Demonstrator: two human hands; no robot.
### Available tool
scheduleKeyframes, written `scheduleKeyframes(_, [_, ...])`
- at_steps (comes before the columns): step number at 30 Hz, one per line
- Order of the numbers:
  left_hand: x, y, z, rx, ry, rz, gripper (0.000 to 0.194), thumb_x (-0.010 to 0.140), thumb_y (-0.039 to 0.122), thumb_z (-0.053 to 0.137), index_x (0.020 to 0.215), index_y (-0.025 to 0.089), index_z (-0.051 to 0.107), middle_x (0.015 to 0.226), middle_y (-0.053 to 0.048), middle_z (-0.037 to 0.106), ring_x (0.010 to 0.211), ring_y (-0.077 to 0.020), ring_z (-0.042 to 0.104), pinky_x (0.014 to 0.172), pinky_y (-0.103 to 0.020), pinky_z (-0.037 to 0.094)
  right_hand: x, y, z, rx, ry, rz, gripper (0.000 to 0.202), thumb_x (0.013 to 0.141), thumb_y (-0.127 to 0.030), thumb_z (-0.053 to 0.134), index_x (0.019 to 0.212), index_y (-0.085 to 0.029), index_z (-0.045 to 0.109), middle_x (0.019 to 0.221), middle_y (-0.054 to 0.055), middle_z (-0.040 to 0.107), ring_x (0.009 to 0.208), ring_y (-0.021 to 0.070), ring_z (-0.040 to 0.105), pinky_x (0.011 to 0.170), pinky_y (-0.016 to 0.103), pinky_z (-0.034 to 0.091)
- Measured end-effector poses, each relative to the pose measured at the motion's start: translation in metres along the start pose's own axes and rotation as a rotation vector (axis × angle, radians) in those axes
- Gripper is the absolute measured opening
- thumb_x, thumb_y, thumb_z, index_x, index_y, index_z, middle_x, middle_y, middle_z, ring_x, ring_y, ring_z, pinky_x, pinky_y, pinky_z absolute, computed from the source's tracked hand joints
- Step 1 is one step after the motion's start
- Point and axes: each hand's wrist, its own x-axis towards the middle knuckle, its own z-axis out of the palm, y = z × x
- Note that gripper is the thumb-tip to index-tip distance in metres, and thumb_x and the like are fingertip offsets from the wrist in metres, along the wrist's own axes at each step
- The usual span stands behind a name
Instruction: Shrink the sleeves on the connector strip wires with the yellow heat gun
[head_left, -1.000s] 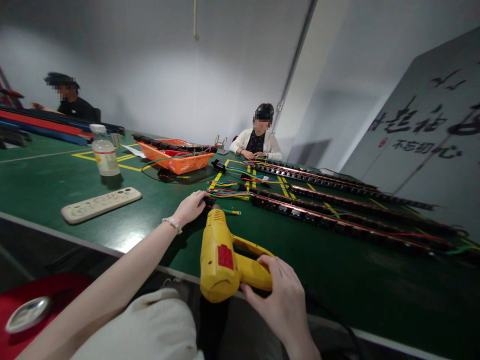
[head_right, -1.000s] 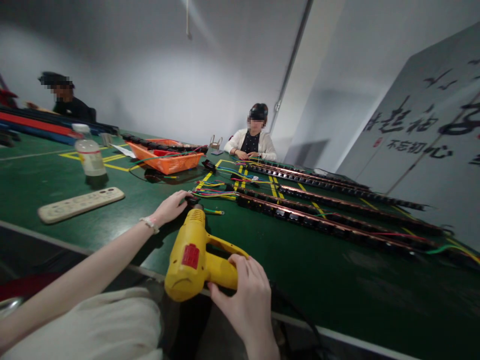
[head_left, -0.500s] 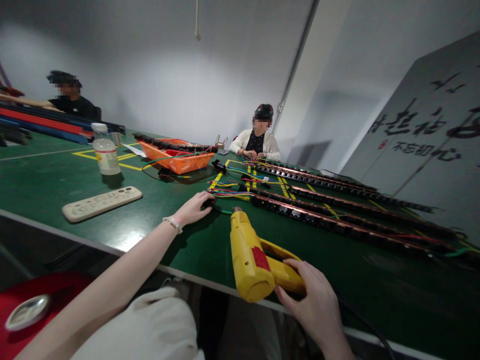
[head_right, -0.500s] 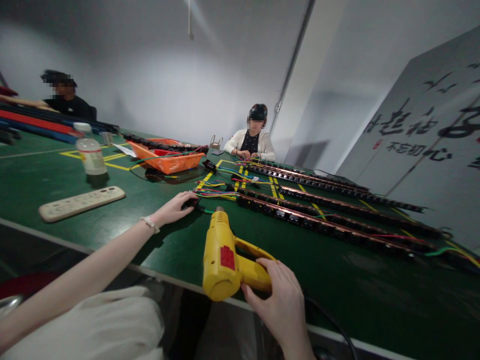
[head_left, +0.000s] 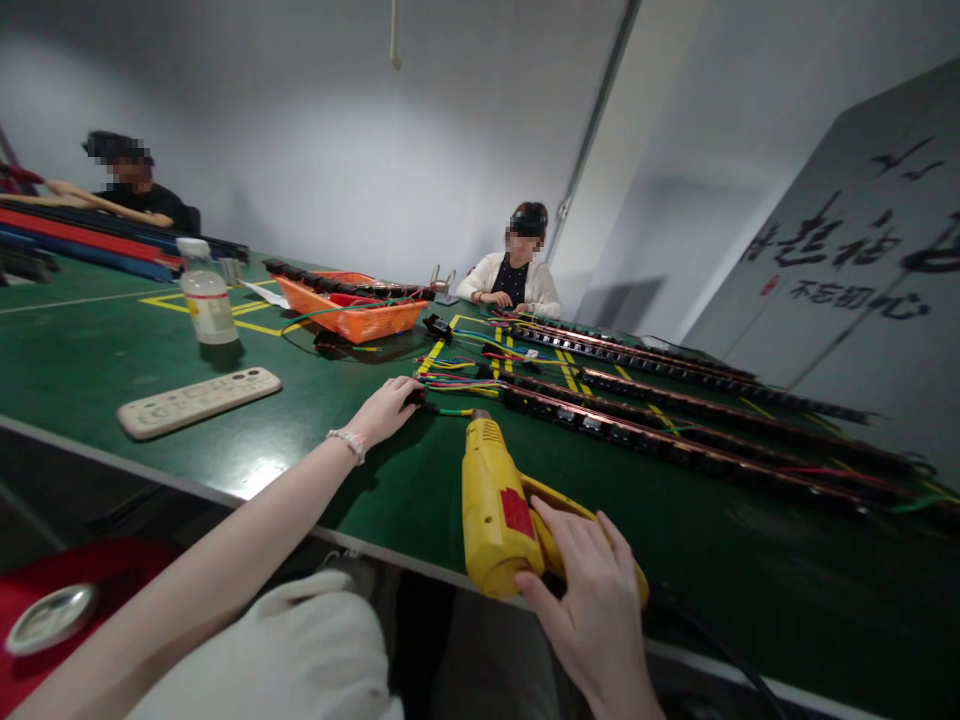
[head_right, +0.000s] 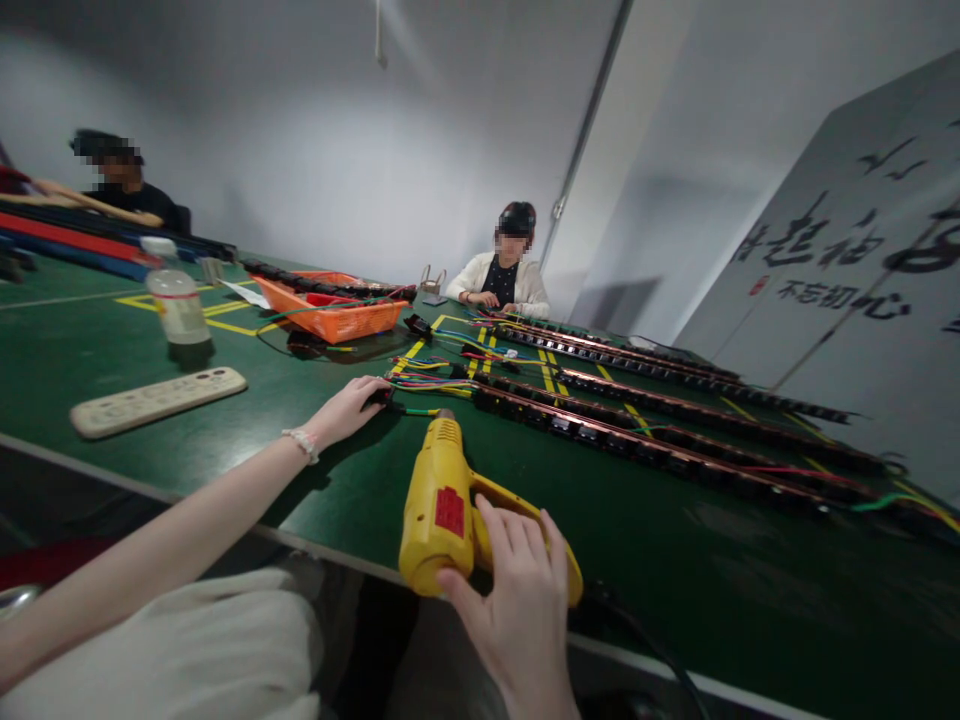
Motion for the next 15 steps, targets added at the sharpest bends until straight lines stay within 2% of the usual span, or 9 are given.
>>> scheduleKeyframes(5, [0.001,0.0,0.001,0.013,-0.002,-0.012,0.032,0.084,0.022,0.046,0.114,0.019,0.053,0.116,-0.008,0.055,0.111,-0.0235,0.048,0.098,-0.041,0.041,0.014,-0.025,0.008,-0.014,-0.016,0.058,0.077,0.07,-0.073,0.051,0.122,-0.016,0.051,0.104,0.007,0.061,0.096,0.0238,0.052,0.092,0.042,0.033])
scheduleKeyframes(11, [0.001,0.002,0.001,0.011,0.007,-0.027,0.032,0.084,0.022,0.044,0.114,0.02,0.054,0.117,-0.008,0.055,0.112,-0.0232,0.048,0.099,-0.04,0.041,0.027,-0.047,0.019,0.086,-0.06,0.037,0.085,0.066,-0.08,0.046,0.121,-0.015,0.052,0.103,0.009,0.06,0.094,0.0245,0.052,0.089,0.043,0.037])
scheduleKeyframes(15, [0.002,-0.005,0.004,-0.01,-0.004,-0.023,0.034,0.084,0.021,0.043,0.116,0.02,0.053,0.118,-0.008,0.054,0.113,-0.0229,0.047,0.101,-0.04,0.04,0.032,-0.059,0.023,0.117,-0.083,0.024,0.086,0.065,-0.08,0.047,0.122,-0.015,0.052,0.102,0.009,0.059,0.093,0.024,0.053,0.086,0.041,0.04])
